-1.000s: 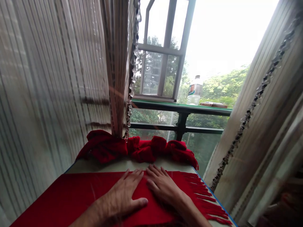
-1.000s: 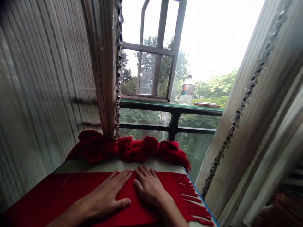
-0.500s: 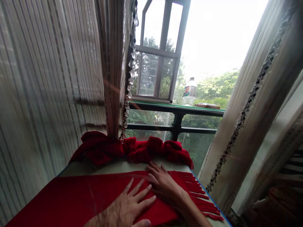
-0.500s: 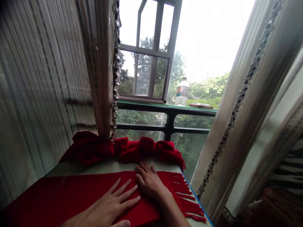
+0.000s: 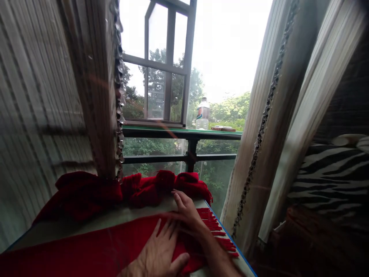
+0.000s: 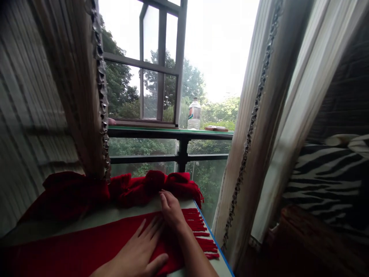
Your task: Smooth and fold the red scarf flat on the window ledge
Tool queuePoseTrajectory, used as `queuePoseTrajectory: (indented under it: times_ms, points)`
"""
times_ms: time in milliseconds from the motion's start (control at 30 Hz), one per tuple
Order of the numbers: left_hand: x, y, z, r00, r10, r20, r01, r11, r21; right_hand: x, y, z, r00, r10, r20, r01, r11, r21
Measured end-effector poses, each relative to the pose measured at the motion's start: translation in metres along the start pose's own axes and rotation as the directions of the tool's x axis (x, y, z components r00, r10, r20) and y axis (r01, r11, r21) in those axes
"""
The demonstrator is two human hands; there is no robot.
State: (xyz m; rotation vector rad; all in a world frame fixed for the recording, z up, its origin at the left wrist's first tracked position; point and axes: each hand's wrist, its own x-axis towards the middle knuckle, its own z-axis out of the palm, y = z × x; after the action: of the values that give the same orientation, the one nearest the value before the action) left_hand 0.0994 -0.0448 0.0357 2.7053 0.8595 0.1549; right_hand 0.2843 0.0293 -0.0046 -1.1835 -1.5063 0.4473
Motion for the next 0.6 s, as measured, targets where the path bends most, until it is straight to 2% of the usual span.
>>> queuePoseTrajectory:
  times_ms: [200, 367, 500, 567, 600]
  points:
    - [0.014, 0.008, 0.022, 0.998, 0.057, 0.0, -0.057, 0.998, 0.031, 0.003, -0.013, -0.003, 0.999, -0.019, -0.047, 0.023, 0.996, 0.09]
    - [0.016, 0.013, 0.02, 0.998, 0.042, 0.052, -0.046, 0.996, 0.077, 0.005, -0.018, -0.005, 0.998, 0.069, -0.007, -0.065, 0.967, 0.247]
    - [0.016, 0.012, 0.016, 0.995, 0.066, 0.072, -0.076, 0.986, 0.151, 0.003, -0.03, -0.008, 0.973, 0.168, 0.161, -0.223, 0.872, 0.437]
    - [0.018, 0.01, 0.019, 0.981, 0.165, 0.105, -0.18, 0.97, 0.16, -0.003, -0.039, -0.011, 0.945, 0.167, 0.282, -0.294, 0.81, 0.507]
    - [0.019, 0.01, 0.022, 0.957, 0.254, 0.138, -0.273, 0.951, 0.146, -0.007, -0.042, -0.012, 0.928, 0.157, 0.339, -0.325, 0.786, 0.525]
